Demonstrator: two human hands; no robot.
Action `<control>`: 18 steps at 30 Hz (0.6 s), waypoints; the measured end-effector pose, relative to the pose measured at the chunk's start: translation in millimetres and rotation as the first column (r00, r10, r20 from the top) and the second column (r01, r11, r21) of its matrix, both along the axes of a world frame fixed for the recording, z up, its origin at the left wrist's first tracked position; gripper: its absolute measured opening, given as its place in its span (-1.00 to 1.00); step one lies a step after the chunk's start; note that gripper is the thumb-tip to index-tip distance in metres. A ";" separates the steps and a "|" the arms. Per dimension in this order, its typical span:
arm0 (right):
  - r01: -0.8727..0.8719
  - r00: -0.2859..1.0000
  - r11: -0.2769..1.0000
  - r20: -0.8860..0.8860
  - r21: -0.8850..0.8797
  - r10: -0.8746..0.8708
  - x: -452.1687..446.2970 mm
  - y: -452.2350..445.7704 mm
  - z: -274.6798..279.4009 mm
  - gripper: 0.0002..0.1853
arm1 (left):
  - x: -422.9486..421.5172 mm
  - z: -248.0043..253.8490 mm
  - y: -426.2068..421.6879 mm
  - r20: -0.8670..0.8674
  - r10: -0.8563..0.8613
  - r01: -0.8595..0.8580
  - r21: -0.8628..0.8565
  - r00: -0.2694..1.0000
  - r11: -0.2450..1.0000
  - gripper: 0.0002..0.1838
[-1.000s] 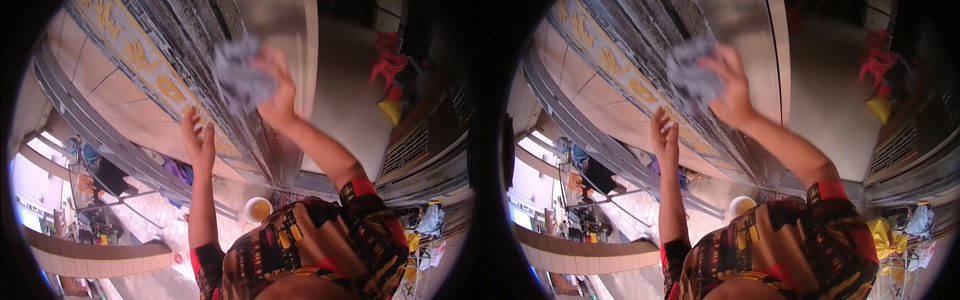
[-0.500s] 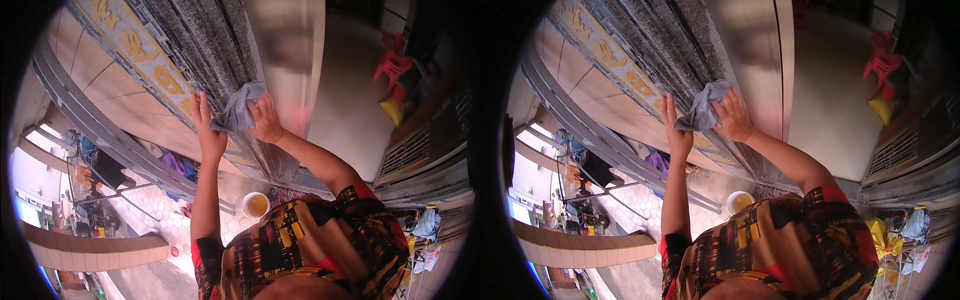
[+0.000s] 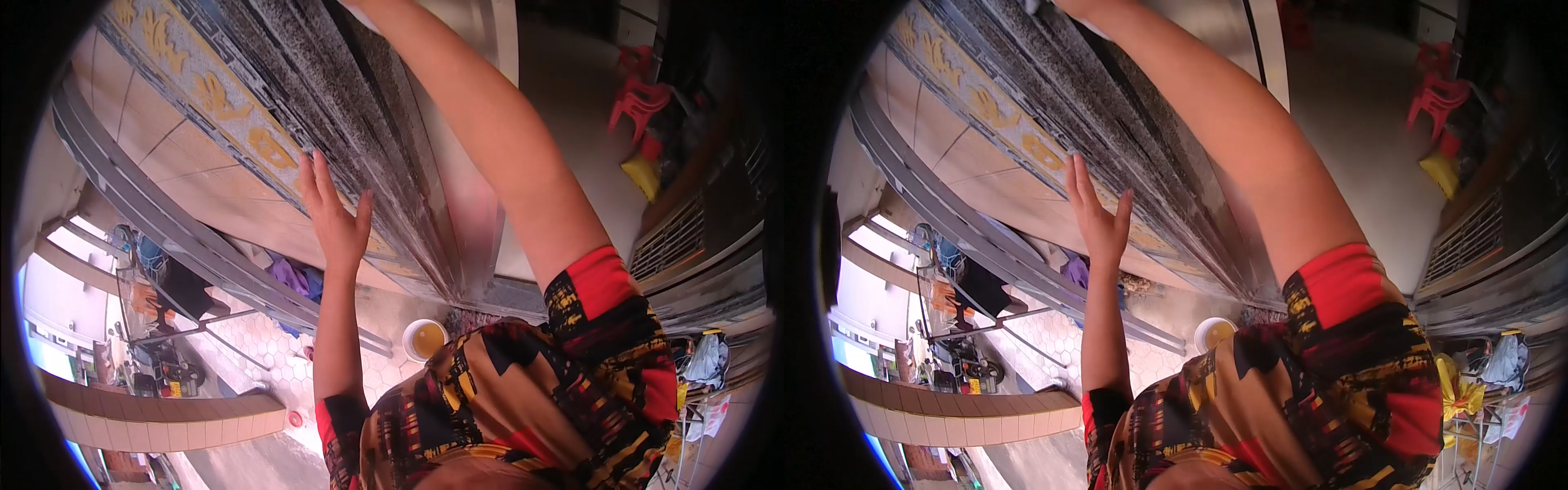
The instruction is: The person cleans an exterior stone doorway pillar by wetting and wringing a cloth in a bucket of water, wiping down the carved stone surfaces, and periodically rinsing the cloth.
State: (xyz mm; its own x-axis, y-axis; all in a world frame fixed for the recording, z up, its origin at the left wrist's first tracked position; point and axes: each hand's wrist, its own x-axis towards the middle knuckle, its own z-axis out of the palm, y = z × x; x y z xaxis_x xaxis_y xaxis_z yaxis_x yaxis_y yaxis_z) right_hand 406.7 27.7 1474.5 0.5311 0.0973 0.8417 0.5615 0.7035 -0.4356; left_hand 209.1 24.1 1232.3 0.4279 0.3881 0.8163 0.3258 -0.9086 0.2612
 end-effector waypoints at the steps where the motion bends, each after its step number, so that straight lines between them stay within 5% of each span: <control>1: 0.155 0.981 0.976 0.095 0.151 -0.171 0.9 5.7 -29.1 -0.67 | 1.9 -1.1 1.8 -0.013 -0.016 0.015 -0.029 1.000 0.999 -0.02; 2: 0.288 0.923 0.905 0.162 0.313 -0.349 2.8 9.7 -63.6 -0.75 | 3.4 -2.0 2.3 -0.024 -0.035 0.033 -0.055 0.999 0.998 0.00; 4: 0.032 0.983 0.995 0.179 0.094 -0.049 15.3 10.1 -175.6 -0.27 | 6.6 -2.5 2.9 -0.032 -0.044 0.042 -0.070 0.999 0.997 0.04; 7: -0.103 0.991 0.984 -0.098 -0.145 0.090 -3.0 -11.5 -328.2 -0.43 | 9.4 -7.7 2.0 -0.045 -0.049 0.046 -0.062 0.998 0.997 0.10; 8: -0.259 0.915 0.956 -0.351 -0.137 0.197 -16.7 -15.8 -378.8 -0.49 | 12.1 -7.9 0.6 -0.044 -0.021 0.019 -0.065 0.999 0.998 0.12; 10: -0.298 0.882 0.930 -0.435 -0.217 0.182 -28.8 -36.3 -435.2 -0.55 | 16.0 -9.2 -2.3 -0.052 -0.001 -0.003 -0.066 0.999 0.998 0.14; 13: -0.524 0.775 0.808 -0.546 -0.271 0.319 -25.5 -50.3 -435.8 -0.58 | 17.9 -9.8 -0.2 -0.083 0.029 -0.033 -0.044 0.996 0.999 0.15; 15: -0.315 0.898 0.915 -0.392 -0.253 0.200 -35.0 -62.1 -352.0 -0.61 | 20.2 -8.2 0.2 -0.082 0.023 -0.026 -0.030 0.996 0.999 0.14; 16: -0.046 0.990 0.970 -0.140 -0.240 0.012 -20.6 -39.4 -337.9 -0.66 | 19.6 -9.4 -1.7 -0.074 0.027 -0.029 -0.025 0.997 0.999 0.14; 18: 0.230 0.968 0.972 0.111 -0.051 -0.223 -6.9 -37.9 -247.0 -0.61 | 19.4 -9.5 -3.8 -0.090 0.040 -0.044 -0.035 0.995 0.998 0.13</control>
